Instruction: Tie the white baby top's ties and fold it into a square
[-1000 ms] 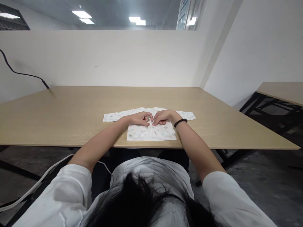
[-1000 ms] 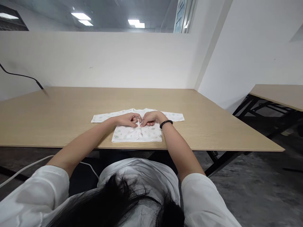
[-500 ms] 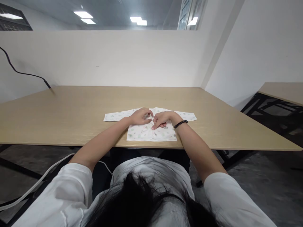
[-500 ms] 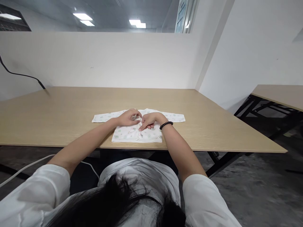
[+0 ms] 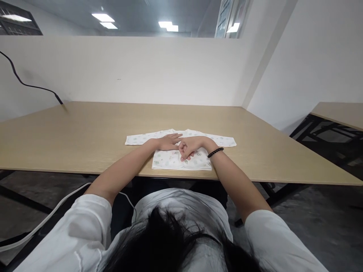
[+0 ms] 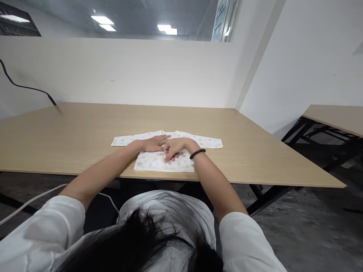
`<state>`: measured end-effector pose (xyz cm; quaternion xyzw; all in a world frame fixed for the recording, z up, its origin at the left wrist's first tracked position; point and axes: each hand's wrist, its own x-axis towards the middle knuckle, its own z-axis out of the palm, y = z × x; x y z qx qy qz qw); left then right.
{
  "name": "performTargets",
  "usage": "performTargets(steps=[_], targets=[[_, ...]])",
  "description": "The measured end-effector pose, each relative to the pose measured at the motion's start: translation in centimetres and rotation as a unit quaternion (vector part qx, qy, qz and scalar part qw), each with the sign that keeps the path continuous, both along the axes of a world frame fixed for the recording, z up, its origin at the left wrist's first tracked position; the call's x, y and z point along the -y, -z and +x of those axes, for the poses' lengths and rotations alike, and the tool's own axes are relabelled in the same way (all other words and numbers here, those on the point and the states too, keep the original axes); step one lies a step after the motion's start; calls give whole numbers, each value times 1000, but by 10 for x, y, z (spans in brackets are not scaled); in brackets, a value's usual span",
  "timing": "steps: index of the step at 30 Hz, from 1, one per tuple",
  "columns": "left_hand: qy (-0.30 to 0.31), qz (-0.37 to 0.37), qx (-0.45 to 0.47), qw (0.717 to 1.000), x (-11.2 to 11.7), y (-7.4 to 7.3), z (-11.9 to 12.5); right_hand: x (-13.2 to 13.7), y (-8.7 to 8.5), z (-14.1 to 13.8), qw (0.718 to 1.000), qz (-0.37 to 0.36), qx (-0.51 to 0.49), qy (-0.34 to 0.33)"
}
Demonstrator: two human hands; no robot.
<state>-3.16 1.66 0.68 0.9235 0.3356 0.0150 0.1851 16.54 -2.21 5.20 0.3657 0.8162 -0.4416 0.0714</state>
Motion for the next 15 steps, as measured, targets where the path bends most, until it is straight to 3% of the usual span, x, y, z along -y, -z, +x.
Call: performTargets(steps=[2, 4, 6, 7, 8, 9, 11, 13, 15], targets=[[20, -8, 18, 1000, 1, -5, -2, -9, -2, 12, 997, 44, -57, 27], [2, 14, 59, 998, 0, -9, -7, -21, -2, 31, 970, 172, -112, 127], [-74, 57, 92, 991, -6, -13, -17, -32, 2, 56, 894, 335, -105, 278], [-122, 74, 92, 986, -10, -15, -25, -37, 5, 70, 860, 380, -69, 332], [-170, 83, 77, 979, -15, -17, -34, -40, 9, 84, 847, 392, -32, 358], [-212, 82, 48, 973, -20, -18, -44, -42, 14, 98, 853, 377, -4, 361], [-269, 53, -18, 961, -30, -22, -66, -43, 23, 122, 891, 323, 16, 318], [-287, 18, -41, 957, -36, -25, -87, -43, 29, 138, 916, 288, 23, 280], [-290, -28, -39, 956, -39, -27, -105, -43, 31, 147, 922, 276, 39, 269]])
